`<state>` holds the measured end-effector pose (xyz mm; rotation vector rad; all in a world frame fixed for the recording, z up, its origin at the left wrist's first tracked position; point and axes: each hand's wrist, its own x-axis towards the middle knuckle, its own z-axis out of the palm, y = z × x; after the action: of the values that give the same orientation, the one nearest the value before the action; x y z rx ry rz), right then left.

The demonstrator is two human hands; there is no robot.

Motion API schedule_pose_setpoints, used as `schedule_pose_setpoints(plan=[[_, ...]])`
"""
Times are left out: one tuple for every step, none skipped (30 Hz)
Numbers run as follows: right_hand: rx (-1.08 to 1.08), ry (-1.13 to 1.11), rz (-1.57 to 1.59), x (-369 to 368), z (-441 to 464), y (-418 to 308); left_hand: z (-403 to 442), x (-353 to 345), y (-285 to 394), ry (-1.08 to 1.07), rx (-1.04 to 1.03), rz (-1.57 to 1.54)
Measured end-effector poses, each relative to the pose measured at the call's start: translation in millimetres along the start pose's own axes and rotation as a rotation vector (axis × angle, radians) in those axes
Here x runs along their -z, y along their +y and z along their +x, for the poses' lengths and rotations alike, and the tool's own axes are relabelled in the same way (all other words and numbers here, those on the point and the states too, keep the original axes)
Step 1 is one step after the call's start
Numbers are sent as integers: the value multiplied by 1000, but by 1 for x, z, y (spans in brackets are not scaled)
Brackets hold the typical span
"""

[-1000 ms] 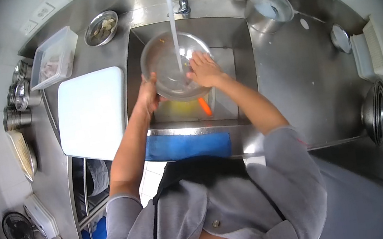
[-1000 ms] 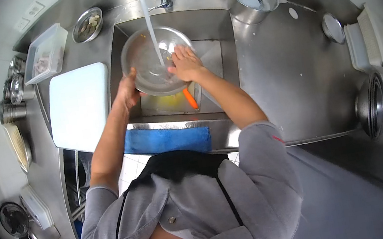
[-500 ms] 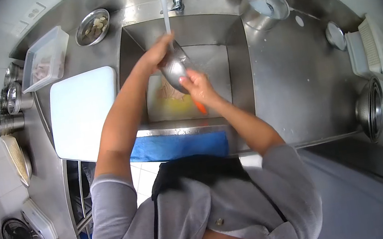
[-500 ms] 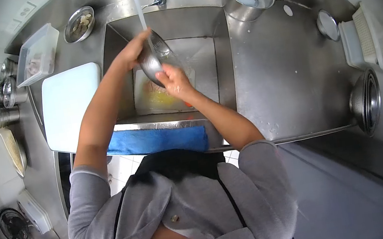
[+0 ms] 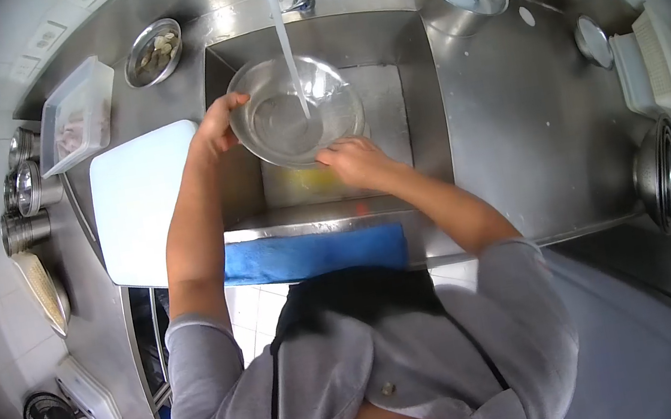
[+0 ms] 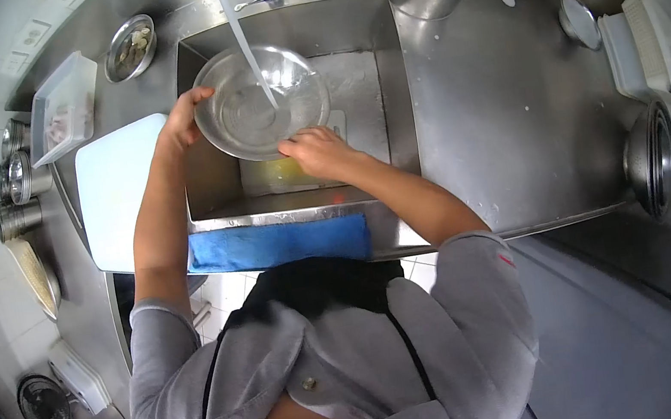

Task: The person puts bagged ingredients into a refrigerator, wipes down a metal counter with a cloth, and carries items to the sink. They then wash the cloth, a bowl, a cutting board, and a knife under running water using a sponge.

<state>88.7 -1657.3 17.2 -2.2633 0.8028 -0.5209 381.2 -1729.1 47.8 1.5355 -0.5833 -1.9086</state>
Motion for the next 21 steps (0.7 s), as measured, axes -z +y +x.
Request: schedule_pose_setpoints(plan=[[74, 13, -42, 3, -3, 3, -11, -8, 1, -5, 2, -61], [17, 5, -50, 2, 5, 6, -20, -21, -3, -10, 5, -125], [-42, -4, -54, 4, 23, 1, -24, -43, -20, 152, -137, -140], [-103, -10, -57, 1, 36, -6, -27, -71, -39, 312, -279, -150], [-140, 5, -87, -9, 47, -13, -31, -104, -57, 412, -387, -234], [-175, 19, -118, -21, 58, -21, 3, -85, -82, 379, -409, -332], [-210, 36, -148, -27, 64, -26, 37, -66, -107, 345, -429, -431], [-221, -46, -98, -20, 60, -31, 24, -63, -96, 341, -393, -385], [-231, -136, -46, -5, 48, -35, 8, -60, -84, 336, -359, -340], [-235, -219, 1, 9, 38, -32, -15, -56, -61, 290, -313, -281], [-122, -199, -38, 5, 26, -4, -6, -24, -60, 149, -210, -291], [-98, -330, -149, 12, 24, 23, -32, -29, -46, 149, -198, -172], [-75, -453, -264, 18, 30, 45, -32, -30, -47, 167, -204, -170], [-98, -247, -382, 9, 38, 58, -29, -34, -53, 183, -205, -164], [-126, -37, -500, 0, 45, 70, -27, -44, -61, 179, -183, -172], [-154, 182, -624, 5, 52, 69, -27, -62, -63, 169, -169, -177], [-309, 124, -514, 0, 69, 63, -28, -80, -68, 133, -171, -185], [-460, 59, -396, -6, 92, 43, -31, -95, -66, 134, -172, -152], [-429, 74, -322, -25, 107, 38, -25, -96, -69, 145, -206, -189], [-391, 85, -246, -41, 114, 37, -17, -89, -73, 162, -241, -230], [-286, -86, -63, -41, 109, 29, -14, -73, -75, 159, -261, -222]])
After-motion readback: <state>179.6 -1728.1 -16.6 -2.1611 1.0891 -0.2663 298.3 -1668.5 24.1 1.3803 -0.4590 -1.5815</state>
